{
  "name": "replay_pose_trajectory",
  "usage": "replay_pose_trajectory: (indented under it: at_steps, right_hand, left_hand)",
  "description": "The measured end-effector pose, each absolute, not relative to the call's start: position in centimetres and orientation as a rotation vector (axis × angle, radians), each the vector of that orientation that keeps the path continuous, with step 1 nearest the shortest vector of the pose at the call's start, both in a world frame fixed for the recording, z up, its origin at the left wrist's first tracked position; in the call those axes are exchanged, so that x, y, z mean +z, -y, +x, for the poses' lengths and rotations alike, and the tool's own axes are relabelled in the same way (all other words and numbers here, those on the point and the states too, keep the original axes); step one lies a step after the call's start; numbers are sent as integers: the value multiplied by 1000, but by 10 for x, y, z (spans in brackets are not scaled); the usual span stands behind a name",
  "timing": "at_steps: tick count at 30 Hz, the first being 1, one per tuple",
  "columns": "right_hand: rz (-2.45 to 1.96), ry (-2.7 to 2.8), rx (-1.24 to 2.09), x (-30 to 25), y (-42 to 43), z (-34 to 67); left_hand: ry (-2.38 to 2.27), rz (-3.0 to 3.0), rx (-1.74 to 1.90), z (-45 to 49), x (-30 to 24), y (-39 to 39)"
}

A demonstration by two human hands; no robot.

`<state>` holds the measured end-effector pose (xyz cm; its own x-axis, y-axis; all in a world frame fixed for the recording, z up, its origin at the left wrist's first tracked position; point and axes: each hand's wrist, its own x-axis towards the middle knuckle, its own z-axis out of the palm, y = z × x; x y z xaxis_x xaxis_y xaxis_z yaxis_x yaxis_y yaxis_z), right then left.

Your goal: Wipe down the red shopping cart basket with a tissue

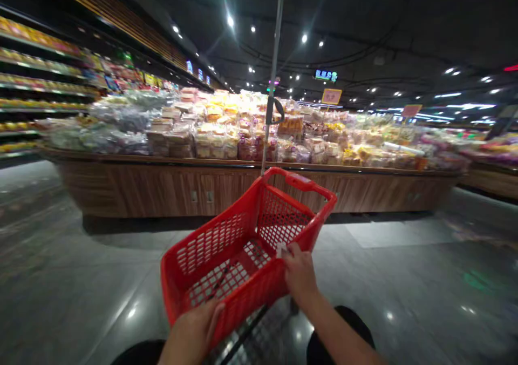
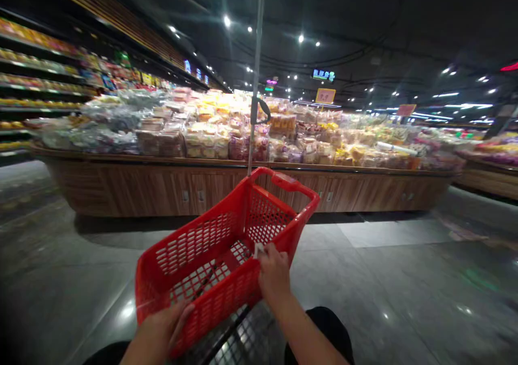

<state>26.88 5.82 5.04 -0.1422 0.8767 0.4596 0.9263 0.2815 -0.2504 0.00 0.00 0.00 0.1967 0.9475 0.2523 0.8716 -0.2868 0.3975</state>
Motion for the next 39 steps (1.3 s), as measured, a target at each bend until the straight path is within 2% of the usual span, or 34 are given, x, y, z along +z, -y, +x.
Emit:
replay_pose_trajectory:
  at_steps: [14,21,28,32,39]
  right_hand:
    - [-1232,2154,-38,23,-3,187]
    - [-1539,1978,-53,45,-13,226]
    - [-1426,2097,-22,37,0,189]
    - [-1472,2099,-32,44,-7,207]
    - [-1777,1864,-188,63,-34,274]
  left_hand:
    - [-1794,2320,487,-1,21,15]
    - [-1803,2326,476,-3,21,17]
    - [-1781,2308,540,-9,16,17]
    - [-1780,2293,513,-18,13,15]
    - [-1832,2276,239,-21,43,9]
